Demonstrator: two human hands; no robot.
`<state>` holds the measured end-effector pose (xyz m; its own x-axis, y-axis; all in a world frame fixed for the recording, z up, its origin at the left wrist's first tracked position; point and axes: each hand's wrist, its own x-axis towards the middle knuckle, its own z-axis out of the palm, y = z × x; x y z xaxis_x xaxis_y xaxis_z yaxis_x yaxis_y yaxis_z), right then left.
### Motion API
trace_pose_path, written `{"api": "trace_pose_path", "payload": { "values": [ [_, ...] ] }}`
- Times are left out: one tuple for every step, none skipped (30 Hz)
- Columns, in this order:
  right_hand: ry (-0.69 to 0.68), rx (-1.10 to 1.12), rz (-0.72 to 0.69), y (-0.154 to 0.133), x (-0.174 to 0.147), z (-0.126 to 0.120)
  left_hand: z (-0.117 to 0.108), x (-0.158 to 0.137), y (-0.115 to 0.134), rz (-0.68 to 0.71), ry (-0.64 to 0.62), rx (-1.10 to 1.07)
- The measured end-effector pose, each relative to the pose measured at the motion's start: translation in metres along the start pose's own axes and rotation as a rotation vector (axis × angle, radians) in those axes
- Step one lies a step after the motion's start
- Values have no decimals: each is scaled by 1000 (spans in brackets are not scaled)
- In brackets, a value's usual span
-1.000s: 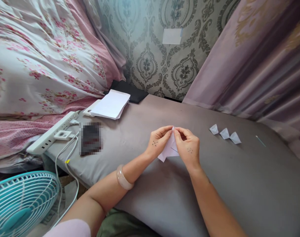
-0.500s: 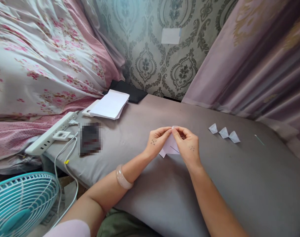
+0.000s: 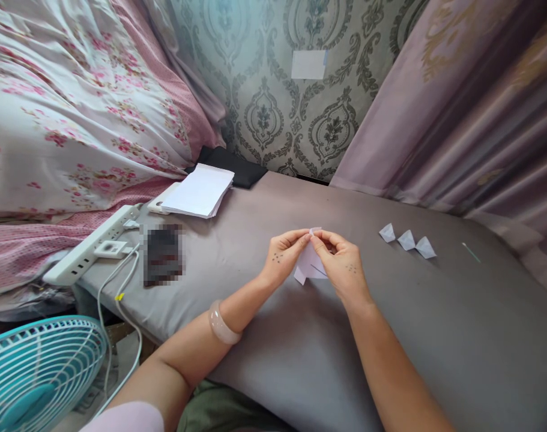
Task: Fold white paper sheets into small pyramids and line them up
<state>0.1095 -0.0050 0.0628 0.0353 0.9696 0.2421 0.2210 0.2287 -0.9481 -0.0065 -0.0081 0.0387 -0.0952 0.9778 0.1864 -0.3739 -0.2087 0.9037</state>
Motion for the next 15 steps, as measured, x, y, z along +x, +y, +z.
{"api": "trace_pose_path", "payload": {
  "values": [
    [-3, -4, -3, 0, 0, 0, 0, 0, 0, 1, -1, -1],
    [-1, -9, -5, 0, 0, -1, 0, 0, 0, 0, -2, 0],
    [4, -16, -7, 0, 0, -1, 0, 0, 1, -2, -3, 1],
    [8, -25, -9, 1, 0, -1, 0, 0, 2, -4, -5, 2],
    [11, -32, -9, 1, 0, -1, 0, 0, 2, -7, -8, 2],
    [12, -40, -9, 1, 0, -1, 0, 0, 3, -10, -10, 1],
    [12, -48, -8, 1, 0, -1, 0, 0, 4, -15, -12, 1],
    [12, -59, -9, 1, 0, -1, 0, 0, 4, -21, -13, -1],
    [11, -72, -12, 0, 0, -1, 0, -1, 4, -28, -15, -3],
    [12, -86, -14, -1, -1, -2, 1, -1, 5, -37, -16, -7],
    [12, -100, -16, -2, -1, -2, 1, -1, 5, -46, -18, -15],
    [11, -113, -17, -2, -1, -2, 1, -1, 5, -57, -21, -27],
    [9, -124, -18, -3, -2, -2, 1, -1, 5, -68, -26, -43],
    [8, -136, -19, -4, -2, -2, 0, -1, 5, -80, -33, -60],
    [8, -146, -19, -4, -2, -2, 0, -1, 6, -91, -43, -74]
  ]
}}
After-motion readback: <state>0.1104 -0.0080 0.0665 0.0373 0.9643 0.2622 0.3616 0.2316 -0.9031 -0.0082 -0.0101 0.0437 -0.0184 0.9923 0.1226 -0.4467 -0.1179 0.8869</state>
